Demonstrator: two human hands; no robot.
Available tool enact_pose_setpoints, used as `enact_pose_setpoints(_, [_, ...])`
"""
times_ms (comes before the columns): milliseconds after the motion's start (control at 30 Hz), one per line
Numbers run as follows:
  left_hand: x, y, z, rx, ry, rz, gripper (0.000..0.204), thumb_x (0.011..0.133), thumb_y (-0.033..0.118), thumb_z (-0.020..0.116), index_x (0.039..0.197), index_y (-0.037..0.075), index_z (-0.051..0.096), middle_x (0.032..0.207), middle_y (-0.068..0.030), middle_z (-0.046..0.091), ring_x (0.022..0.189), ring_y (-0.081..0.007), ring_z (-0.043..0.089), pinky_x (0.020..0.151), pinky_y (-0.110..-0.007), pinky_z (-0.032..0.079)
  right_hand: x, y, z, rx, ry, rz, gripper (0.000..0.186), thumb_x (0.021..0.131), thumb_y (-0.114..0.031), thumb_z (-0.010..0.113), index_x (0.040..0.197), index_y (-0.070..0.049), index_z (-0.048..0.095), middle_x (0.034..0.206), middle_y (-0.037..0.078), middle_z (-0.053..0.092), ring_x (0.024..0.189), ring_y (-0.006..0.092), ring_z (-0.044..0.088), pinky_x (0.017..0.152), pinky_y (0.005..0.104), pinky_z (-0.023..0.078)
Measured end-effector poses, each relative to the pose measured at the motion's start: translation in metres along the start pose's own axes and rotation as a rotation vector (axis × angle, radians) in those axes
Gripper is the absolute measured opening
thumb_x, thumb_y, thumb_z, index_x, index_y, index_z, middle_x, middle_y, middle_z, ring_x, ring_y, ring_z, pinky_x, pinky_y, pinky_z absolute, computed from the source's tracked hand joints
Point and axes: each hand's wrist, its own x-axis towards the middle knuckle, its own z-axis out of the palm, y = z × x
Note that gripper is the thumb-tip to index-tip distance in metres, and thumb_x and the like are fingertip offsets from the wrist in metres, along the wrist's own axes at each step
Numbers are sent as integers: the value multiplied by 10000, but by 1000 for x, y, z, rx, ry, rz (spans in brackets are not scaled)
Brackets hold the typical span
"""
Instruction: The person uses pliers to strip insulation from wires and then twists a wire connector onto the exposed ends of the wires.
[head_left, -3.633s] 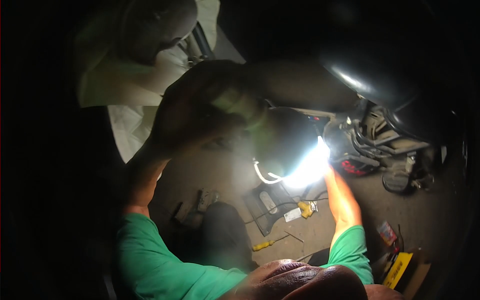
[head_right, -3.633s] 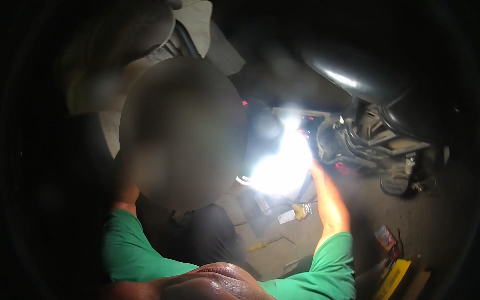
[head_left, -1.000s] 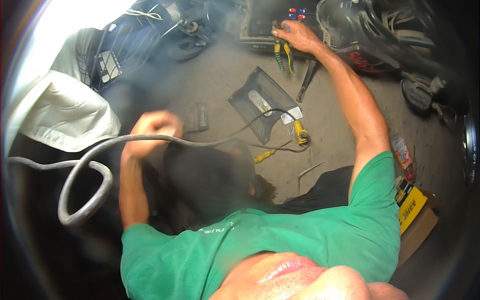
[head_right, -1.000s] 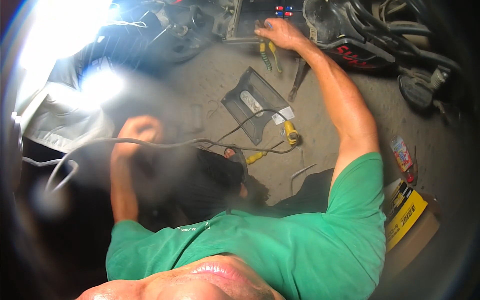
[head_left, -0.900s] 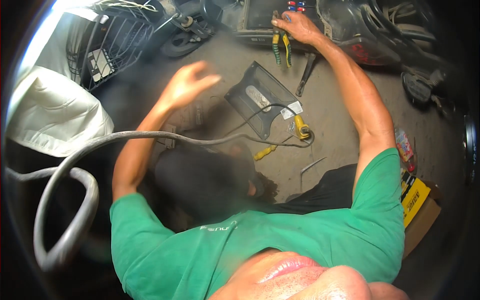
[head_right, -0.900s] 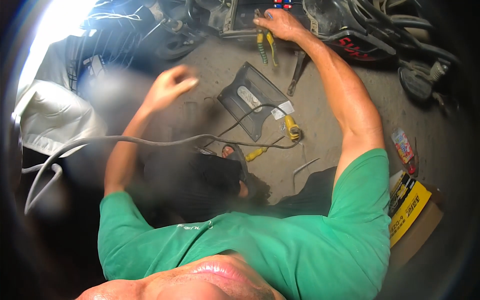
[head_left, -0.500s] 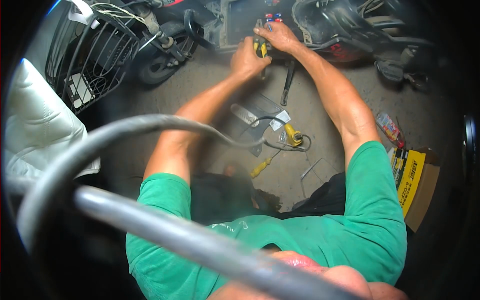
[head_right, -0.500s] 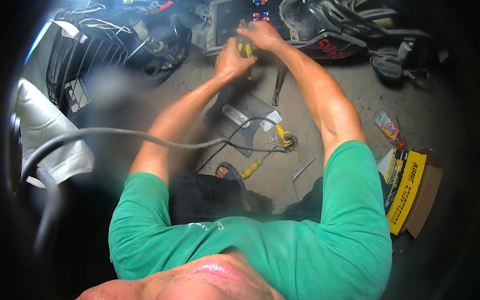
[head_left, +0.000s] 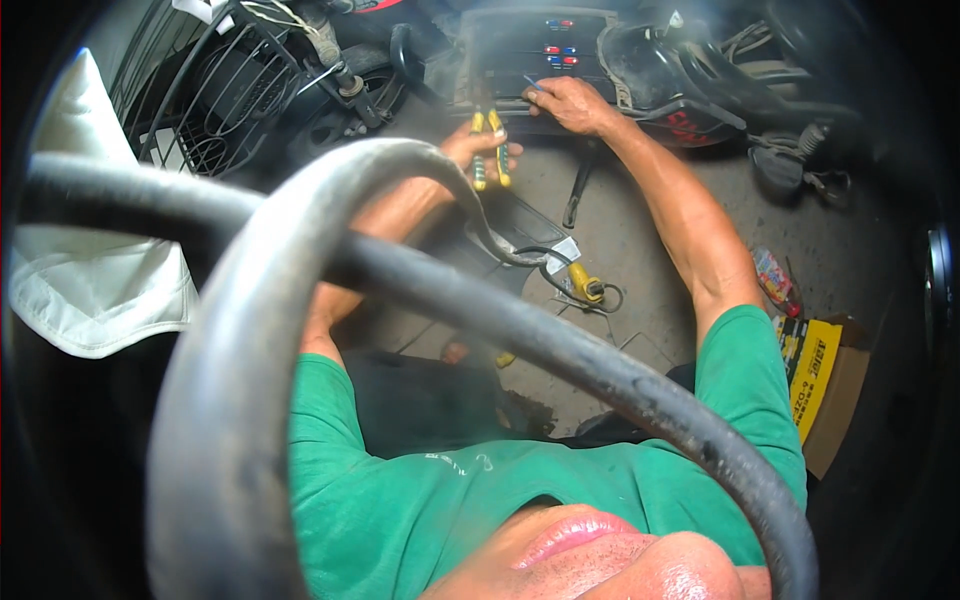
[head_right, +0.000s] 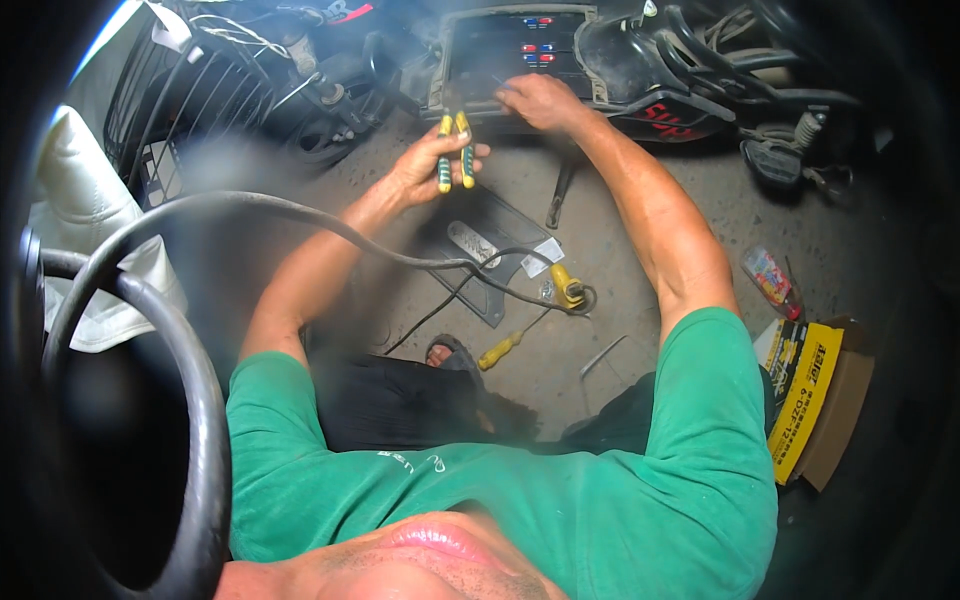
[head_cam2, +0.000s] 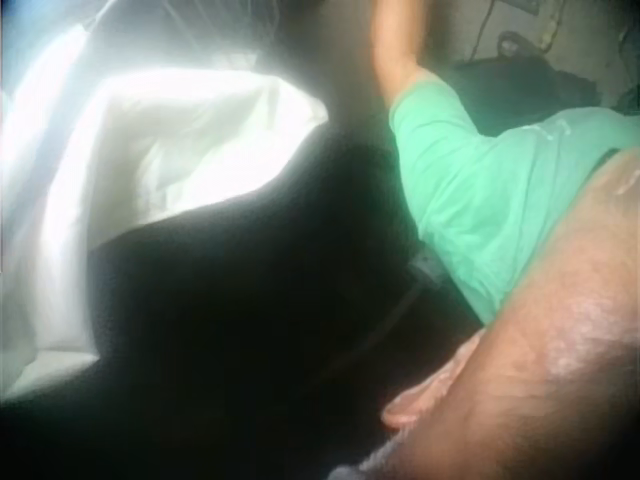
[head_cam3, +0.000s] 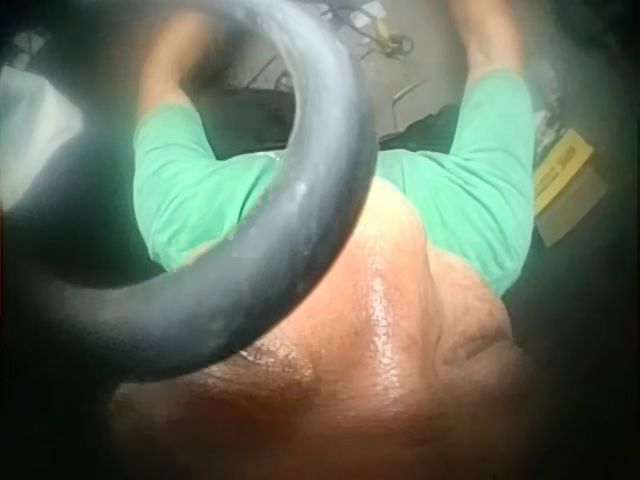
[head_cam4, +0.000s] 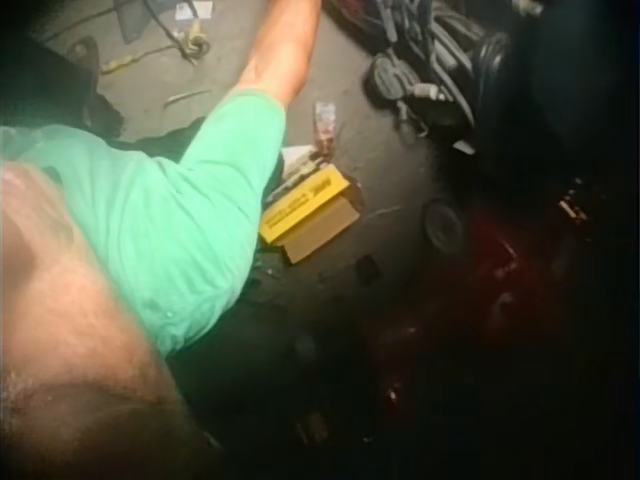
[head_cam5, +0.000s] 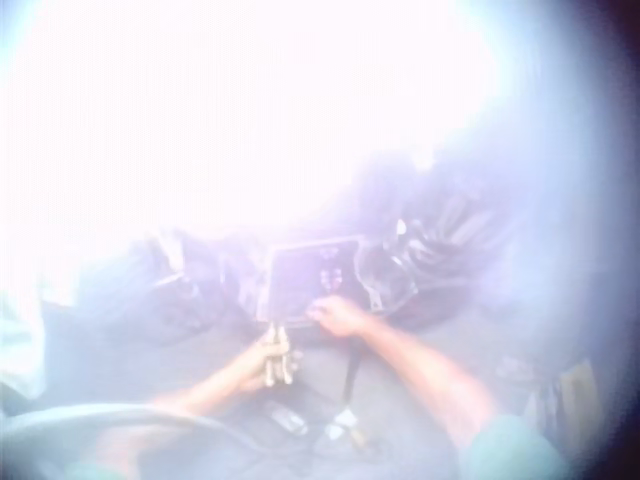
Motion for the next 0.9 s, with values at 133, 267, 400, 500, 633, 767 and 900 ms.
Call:
enact_pose_setpoints(133, [6, -20, -12, -47, -93, -6, 275, 962, 121, 685, 1186, 82, 530, 999, -165, 690, 787, -256, 723, 661, -357, 617, 4, -2, 0, 69, 16, -11, 450, 1037, -441, 517, 943, -50, 719, 780, 95, 682, 771, 231, 635, 749, 385, 491])
enact_pose_setpoints(267, [10, -3, -2, -20, -68, 2, 245, 959, 110, 677, 1168, 75, 555, 1028, -137, 680, 923, -279, 722, 811, -463, 636, 9, 2, -2, 133, -7, 35, 466, 1022, -420, 496, 924, -18, 711, 892, 141, 741, 869, 305, 694, 817, 426, 521])
enact_pose_setpoints(400, [7, -2, 9, -35, -44, 58, 307, 946, 70, 650, 1236, 54, 551, 1202, -176, 635, 1132, -346, 677, 910, -525, 619, 0, 11, 5, 207, 32, 21, 447, 1044, -394, 441, 1102, -26, 688, 949, 121, 737, 915, 294, 686, 844, 417, 516])
enact_pose_setpoints(500, [7, -3, 11, 6, -83, 69, 405, 897, -8, 581, 1293, 40, 512, 1317, -207, 596, 1245, -366, 615, 963, -551, 579, -3, 6, 11, 161, 97, -21, 447, 1065, -368, 409, 1197, -32, 673, 950, 105, 728, 914, 281, 675, 851, 406, 511])
enact_pose_setpoints(633, [14, 13, 15, 239, 34, 114, 413, 892, -25, 542, 1302, 6, 492, 1334, -215, 582, 1235, -362, 623, 966, -515, 571, -3, 7, 9, 146, 109, -35, 418, 1074, -349, 404, 1163, -35, 666, 914, 100, 713, 914, 297, 664, 845, 410, 500])
enact_pose_setpoints(767, [14, 14, 7, 168, 47, 101, 362, 904, -10, 653, 1240, 20, 523, 1203, -181, 657, 1063, -289, 700, 853, -419, 623, -2, 5, 10, 145, 97, -23, 408, 1077, -351, 412, 1128, -36, 666, 889, 94, 704, 900, 298, 660, 832, 421, 497])
enact_pose_setpoints(900, [18, 7, 2, 287, 83, 97, 280, 883, 54, 781, 1078, 37, 581, 969, -97, 711, 811, -185, 721, 656, -285, 623, 0, 7, 11, 130, 65, -26, 413, 1081, -357, 409, 1119, -40, 672, 890, 87, 702, 901, 293, 659, 834, 421, 497])
